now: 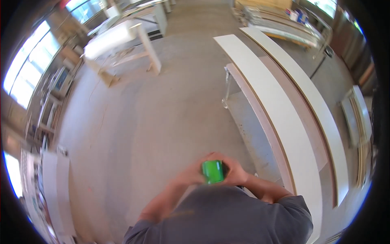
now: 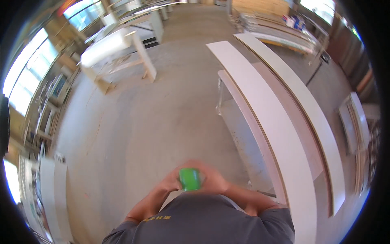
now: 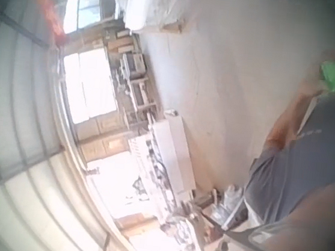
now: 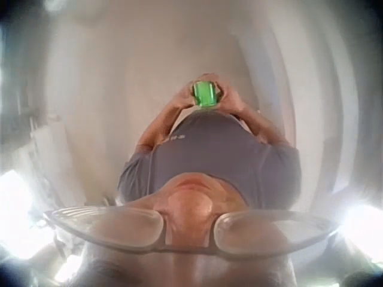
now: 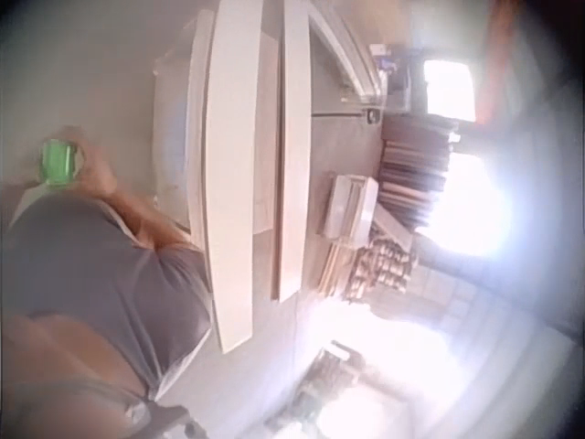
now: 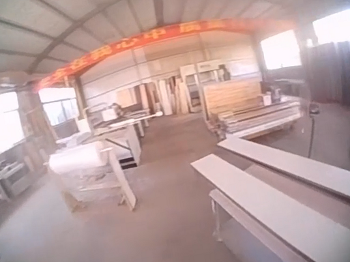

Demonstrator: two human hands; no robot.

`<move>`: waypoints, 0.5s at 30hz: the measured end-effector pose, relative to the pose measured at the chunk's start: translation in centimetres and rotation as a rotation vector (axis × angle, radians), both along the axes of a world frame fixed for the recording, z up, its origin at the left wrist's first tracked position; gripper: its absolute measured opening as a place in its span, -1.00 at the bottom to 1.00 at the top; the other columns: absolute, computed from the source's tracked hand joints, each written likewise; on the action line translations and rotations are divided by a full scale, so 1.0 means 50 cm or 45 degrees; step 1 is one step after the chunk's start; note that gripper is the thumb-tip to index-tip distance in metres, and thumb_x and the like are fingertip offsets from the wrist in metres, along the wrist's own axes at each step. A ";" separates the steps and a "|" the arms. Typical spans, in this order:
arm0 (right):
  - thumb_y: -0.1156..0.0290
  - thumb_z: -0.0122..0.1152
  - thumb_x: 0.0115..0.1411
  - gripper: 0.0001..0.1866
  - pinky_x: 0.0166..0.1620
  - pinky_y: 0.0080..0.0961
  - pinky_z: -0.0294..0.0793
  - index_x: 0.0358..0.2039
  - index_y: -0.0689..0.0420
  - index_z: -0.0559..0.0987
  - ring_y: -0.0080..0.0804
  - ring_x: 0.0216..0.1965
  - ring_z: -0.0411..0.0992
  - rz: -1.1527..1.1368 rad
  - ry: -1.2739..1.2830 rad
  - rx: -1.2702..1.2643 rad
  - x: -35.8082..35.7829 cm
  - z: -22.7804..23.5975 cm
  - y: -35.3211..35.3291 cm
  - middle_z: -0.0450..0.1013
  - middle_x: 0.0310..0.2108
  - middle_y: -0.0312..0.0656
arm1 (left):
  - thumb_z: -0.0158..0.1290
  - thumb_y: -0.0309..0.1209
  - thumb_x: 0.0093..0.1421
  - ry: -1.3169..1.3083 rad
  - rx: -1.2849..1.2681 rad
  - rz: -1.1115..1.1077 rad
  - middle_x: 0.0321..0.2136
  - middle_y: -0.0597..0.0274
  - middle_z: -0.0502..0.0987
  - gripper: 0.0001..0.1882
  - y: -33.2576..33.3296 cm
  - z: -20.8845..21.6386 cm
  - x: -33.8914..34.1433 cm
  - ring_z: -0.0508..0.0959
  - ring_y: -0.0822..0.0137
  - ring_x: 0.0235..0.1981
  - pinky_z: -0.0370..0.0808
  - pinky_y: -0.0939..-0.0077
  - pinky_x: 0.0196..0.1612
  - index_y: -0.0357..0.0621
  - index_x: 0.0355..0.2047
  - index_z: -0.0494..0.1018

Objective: The person carries long wooden boards across a workshop, places them on a table, and applies a green tape-like edging material by hand to the narrow sides of the boards.

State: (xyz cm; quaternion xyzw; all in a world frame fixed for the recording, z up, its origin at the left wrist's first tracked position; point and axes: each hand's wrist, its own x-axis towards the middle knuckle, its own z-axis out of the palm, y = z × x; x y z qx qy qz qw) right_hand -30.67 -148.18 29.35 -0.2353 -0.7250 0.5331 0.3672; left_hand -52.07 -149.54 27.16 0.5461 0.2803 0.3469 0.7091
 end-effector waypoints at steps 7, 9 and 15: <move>0.18 0.58 0.00 -0.10 0.23 -0.21 0.37 0.26 0.20 0.28 -0.22 0.21 0.41 -0.534 0.325 -0.310 0.026 -0.131 0.481 0.42 0.19 0.00 | 0.26 -0.36 0.25 0.372 -0.119 -0.515 0.12 0.18 0.51 -0.39 0.654 -0.138 0.013 0.49 0.34 0.14 0.44 0.34 0.20 -0.18 0.27 0.34; 0.23 0.39 0.02 -0.25 0.11 -0.20 0.45 0.19 0.21 0.31 -0.06 0.04 0.49 -0.895 0.270 -0.104 0.035 -0.207 0.639 0.50 -0.01 0.07 | 0.23 -0.34 0.27 0.352 -0.291 -0.494 0.11 0.17 0.53 -0.42 0.858 -0.177 0.028 0.50 0.34 0.13 0.45 0.33 0.20 -0.19 0.26 0.35; 0.08 0.10 0.36 -0.33 0.26 -0.22 0.32 0.31 0.22 0.21 -0.11 0.21 0.32 -1.785 0.549 -0.807 0.072 -0.370 1.025 0.31 0.18 0.05 | 0.29 -0.22 0.22 1.097 0.634 -0.448 0.11 0.06 0.54 -0.34 1.364 -0.099 -0.030 0.53 0.17 0.12 0.45 0.24 0.23 -0.19 0.26 0.36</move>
